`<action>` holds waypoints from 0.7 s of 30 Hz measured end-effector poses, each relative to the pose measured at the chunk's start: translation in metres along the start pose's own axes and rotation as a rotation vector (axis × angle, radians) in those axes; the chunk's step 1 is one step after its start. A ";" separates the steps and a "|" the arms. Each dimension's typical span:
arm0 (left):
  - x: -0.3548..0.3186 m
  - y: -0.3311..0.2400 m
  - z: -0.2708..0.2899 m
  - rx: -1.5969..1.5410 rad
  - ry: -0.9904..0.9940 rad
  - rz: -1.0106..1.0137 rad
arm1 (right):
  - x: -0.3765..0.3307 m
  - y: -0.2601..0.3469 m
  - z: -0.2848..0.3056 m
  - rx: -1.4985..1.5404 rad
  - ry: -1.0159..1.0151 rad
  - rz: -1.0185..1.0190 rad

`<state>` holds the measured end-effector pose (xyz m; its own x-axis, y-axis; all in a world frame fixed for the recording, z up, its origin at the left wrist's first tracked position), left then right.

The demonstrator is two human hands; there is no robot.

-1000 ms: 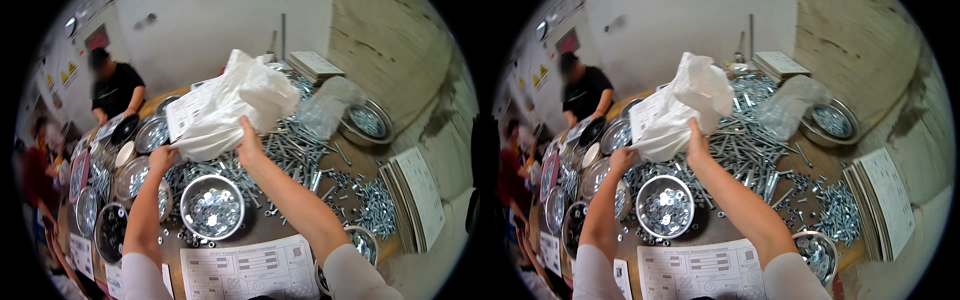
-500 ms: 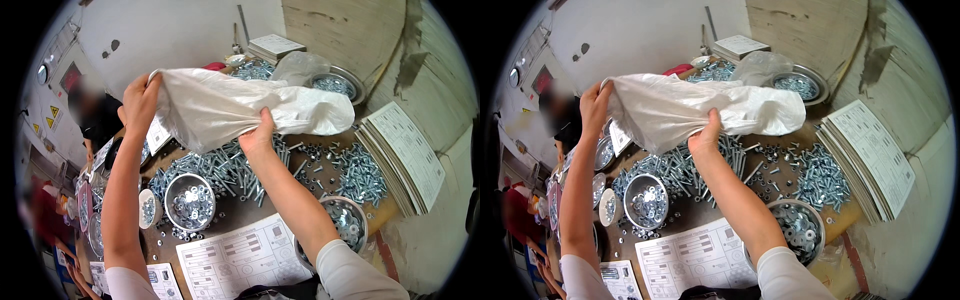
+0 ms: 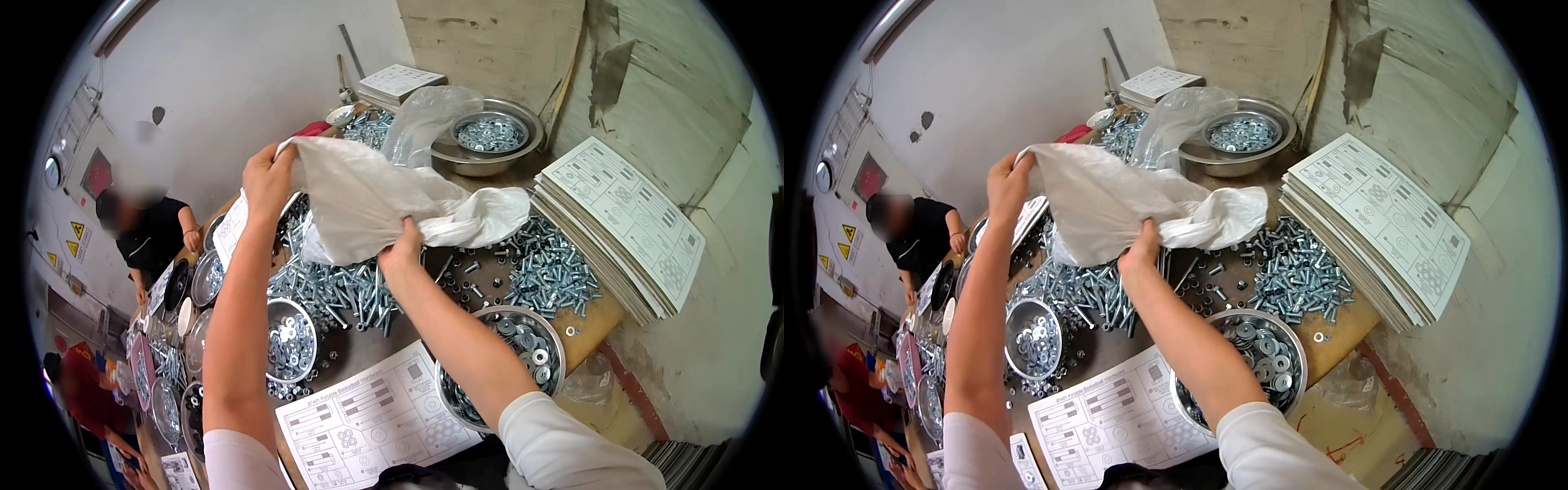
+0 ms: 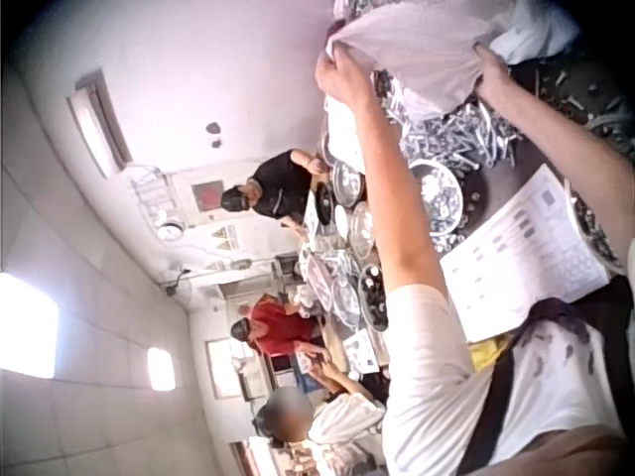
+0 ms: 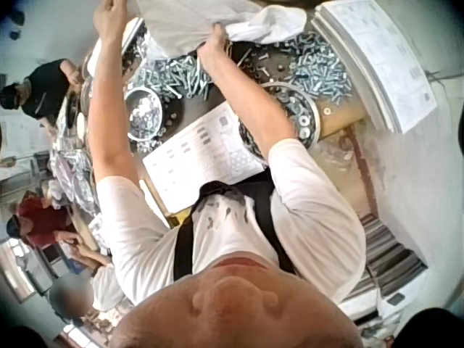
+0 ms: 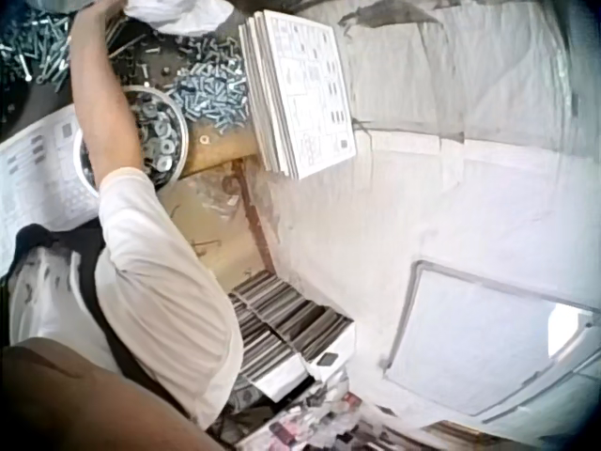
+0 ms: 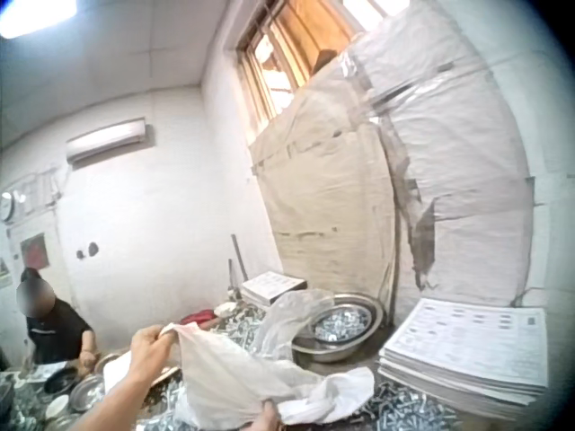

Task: The person sorts metal fasteners including bolts, nuts, and washers from bowls and piles on a table. They place selected items onto a printed layout sheet, then transfer them into a white bag. The person repeats this process with different fastener types throughout the clip.

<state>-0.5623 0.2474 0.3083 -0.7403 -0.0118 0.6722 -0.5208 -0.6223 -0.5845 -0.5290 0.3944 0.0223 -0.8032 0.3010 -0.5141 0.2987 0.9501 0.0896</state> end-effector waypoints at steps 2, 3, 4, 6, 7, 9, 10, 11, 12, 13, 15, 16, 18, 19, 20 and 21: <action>0.006 0.028 0.014 -0.022 -0.025 0.015 | -0.019 -0.020 0.013 -0.081 -0.159 -0.059; 0.009 0.045 0.021 -0.065 -0.037 0.044 | -0.024 -0.031 0.013 -0.046 -0.133 -0.082; 0.009 0.052 0.022 -0.115 -0.044 0.074 | -0.027 -0.036 0.012 -0.010 -0.109 -0.097; 0.002 0.084 0.020 -0.146 -0.045 0.197 | -0.028 -0.034 0.011 0.022 -0.081 -0.080; -0.004 0.114 0.026 -0.111 -0.073 0.227 | -0.033 -0.039 0.011 0.006 -0.086 -0.080; -0.037 0.107 -0.008 -0.257 0.098 0.381 | -0.018 -0.011 0.022 -0.122 -0.139 0.028; -0.046 0.120 -0.013 -0.262 0.105 0.360 | -0.016 -0.010 0.025 -0.261 -0.093 0.028; -0.058 0.132 -0.023 -0.327 0.166 0.372 | -0.015 -0.011 0.029 -0.398 -0.044 0.029; -0.071 0.137 -0.036 -0.402 0.230 0.385 | -0.012 -0.003 0.032 -0.539 0.003 0.040; -0.098 0.155 -0.028 -0.324 0.291 0.462 | -0.057 -0.002 0.029 -0.811 0.014 -0.094; -0.121 0.138 -0.044 -0.324 0.321 0.406 | -0.080 0.007 0.035 -1.101 0.162 -0.346; -0.131 0.139 -0.051 -0.334 0.296 0.426 | -0.086 0.013 0.037 -1.293 0.310 -0.385; -0.145 0.166 -0.045 -0.355 0.185 0.359 | -0.118 0.018 -0.001 -1.298 0.594 -0.562; -0.151 0.169 -0.045 -0.257 0.154 0.386 | -0.104 0.032 -0.032 -1.400 0.723 -0.284; -0.151 0.168 -0.042 -0.163 0.113 0.406 | -0.091 0.057 -0.073 -1.623 0.805 0.235; -0.150 0.182 -0.044 -0.137 0.119 0.401 | -0.097 0.074 -0.112 -1.759 0.862 0.791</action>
<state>-0.5647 0.1702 0.0815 -0.9351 -0.1362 0.3271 -0.2273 -0.4775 -0.8487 -0.4867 0.4447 0.1738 -0.9117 0.0431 0.4086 0.3444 -0.4624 0.8171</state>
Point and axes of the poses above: each hand's wrist, its own x-axis towards the middle knuckle, its own z-axis out of the back of the hand, y = z × x, the point moved 9 cm from there along x, towards the middle knuckle, and after that the axes turned 7 degrees about -y, right-handed, at the moved point
